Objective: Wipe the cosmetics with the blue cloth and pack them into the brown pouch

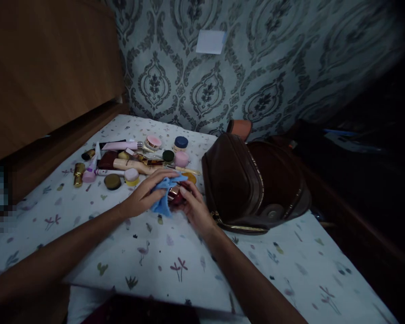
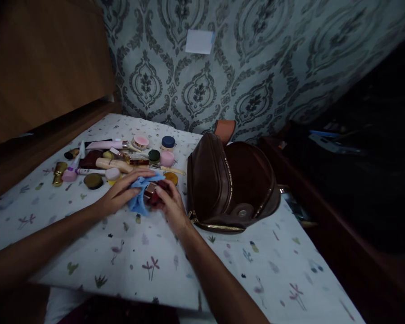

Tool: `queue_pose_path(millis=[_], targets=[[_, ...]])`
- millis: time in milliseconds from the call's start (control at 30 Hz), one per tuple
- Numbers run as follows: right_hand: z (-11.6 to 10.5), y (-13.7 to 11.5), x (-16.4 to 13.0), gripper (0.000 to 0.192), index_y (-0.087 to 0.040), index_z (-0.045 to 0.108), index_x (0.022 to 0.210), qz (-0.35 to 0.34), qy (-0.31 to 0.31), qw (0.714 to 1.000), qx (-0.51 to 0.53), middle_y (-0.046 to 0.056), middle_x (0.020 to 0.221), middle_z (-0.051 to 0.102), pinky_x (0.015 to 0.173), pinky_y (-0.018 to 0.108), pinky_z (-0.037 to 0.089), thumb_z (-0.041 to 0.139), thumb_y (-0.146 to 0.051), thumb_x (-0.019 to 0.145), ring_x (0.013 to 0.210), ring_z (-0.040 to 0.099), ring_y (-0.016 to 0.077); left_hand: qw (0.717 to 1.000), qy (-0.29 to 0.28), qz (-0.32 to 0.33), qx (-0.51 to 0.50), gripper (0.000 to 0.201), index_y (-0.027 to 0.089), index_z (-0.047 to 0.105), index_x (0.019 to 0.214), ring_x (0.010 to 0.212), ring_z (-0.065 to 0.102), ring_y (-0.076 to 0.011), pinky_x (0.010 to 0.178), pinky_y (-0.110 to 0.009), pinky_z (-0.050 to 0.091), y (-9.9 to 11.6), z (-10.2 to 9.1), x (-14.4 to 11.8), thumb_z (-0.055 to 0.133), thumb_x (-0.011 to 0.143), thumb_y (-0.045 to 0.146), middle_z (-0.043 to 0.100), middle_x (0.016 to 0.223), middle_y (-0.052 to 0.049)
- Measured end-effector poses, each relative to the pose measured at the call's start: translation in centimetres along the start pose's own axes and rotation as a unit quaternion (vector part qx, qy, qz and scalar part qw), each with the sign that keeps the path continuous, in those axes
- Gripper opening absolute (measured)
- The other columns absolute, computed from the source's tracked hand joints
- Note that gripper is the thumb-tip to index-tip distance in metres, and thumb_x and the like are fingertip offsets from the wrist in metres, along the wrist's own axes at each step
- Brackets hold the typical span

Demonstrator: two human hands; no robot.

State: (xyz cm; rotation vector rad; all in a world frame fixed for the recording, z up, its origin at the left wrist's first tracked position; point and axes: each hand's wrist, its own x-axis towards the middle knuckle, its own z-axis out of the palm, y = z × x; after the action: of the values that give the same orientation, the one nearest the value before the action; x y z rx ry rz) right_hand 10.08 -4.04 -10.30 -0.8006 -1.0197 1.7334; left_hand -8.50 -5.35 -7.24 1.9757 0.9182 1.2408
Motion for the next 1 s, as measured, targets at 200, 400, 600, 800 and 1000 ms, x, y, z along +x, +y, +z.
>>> queue_pose_path(millis=[200, 400, 600, 800, 1000], targets=[[-0.5, -0.3, 0.4, 0.039, -0.024, 0.058, 0.101, 0.03, 0.004, 0.997, 0.074, 0.0, 0.087, 0.073, 0.057, 0.027, 0.054, 0.077, -0.046, 0.075, 0.065, 0.067, 0.0157, 0.982, 0.069, -0.158, -0.082, 0.048, 0.018, 0.053, 0.124, 0.111, 0.062, -0.025, 0.093, -0.037, 0.051, -1.8, -0.1, 0.6, 0.058, 0.077, 0.025, 0.065, 0.12, -0.008], [-0.6, -0.8, 0.3, 0.039, -0.022, 0.062, 0.098, 0.027, -0.014, 0.998, 0.057, 0.003, 0.086, 0.073, 0.051, 0.028, 0.051, 0.066, -0.056, 0.081, 0.06, 0.064, 0.0164, 0.97, 0.15, -0.191, -0.031, 0.03, 0.02, 0.055, 0.103, 0.086, 0.061, -0.0179, 0.076, -0.028, 0.051, -2.6, -0.5, 0.7, 0.063, 0.076, 0.032, 0.063, 0.093, 0.0], [0.1, -1.1, -0.3, 0.044, -0.021, 0.064, 0.094, 0.039, -0.052, 0.996, 0.063, 0.002, 0.077, 0.071, 0.047, 0.026, 0.048, 0.07, -0.062, 0.077, 0.058, 0.065, 0.0164, 0.967, 0.15, -0.208, -0.008, 0.021, 0.018, 0.06, 0.091, 0.073, 0.058, -0.0158, 0.067, -0.025, 0.047, -1.8, -0.1, 0.5, 0.064, 0.079, 0.035, 0.062, 0.078, 0.002], [-0.1, -0.5, 0.1, 0.043, -0.021, 0.062, 0.101, 0.057, -0.038, 0.992, 0.104, 0.001, 0.086, 0.076, 0.053, 0.023, 0.053, 0.079, -0.052, 0.075, 0.061, 0.07, 0.0151, 0.97, 0.087, -0.175, -0.146, 0.044, 0.017, 0.063, 0.122, 0.111, 0.062, -0.0268, 0.093, -0.034, 0.05, -1.8, 1.1, -0.1, 0.058, 0.09, 0.048, 0.066, 0.126, -0.009], [-0.5, -0.9, 0.5, 0.041, -0.019, 0.068, 0.104, 0.068, -0.054, 0.985, 0.15, 0.004, 0.089, 0.076, 0.055, 0.022, 0.057, 0.069, -0.055, 0.084, 0.061, 0.067, 0.013, 0.993, -0.05, -0.067, -0.089, 0.076, 0.028, 0.033, 0.154, 0.145, 0.033, -0.0334, 0.116, -0.043, 0.034, -1.6, 0.9, -0.6, 0.066, 0.086, 0.038, 0.033, 0.16, -0.006]])
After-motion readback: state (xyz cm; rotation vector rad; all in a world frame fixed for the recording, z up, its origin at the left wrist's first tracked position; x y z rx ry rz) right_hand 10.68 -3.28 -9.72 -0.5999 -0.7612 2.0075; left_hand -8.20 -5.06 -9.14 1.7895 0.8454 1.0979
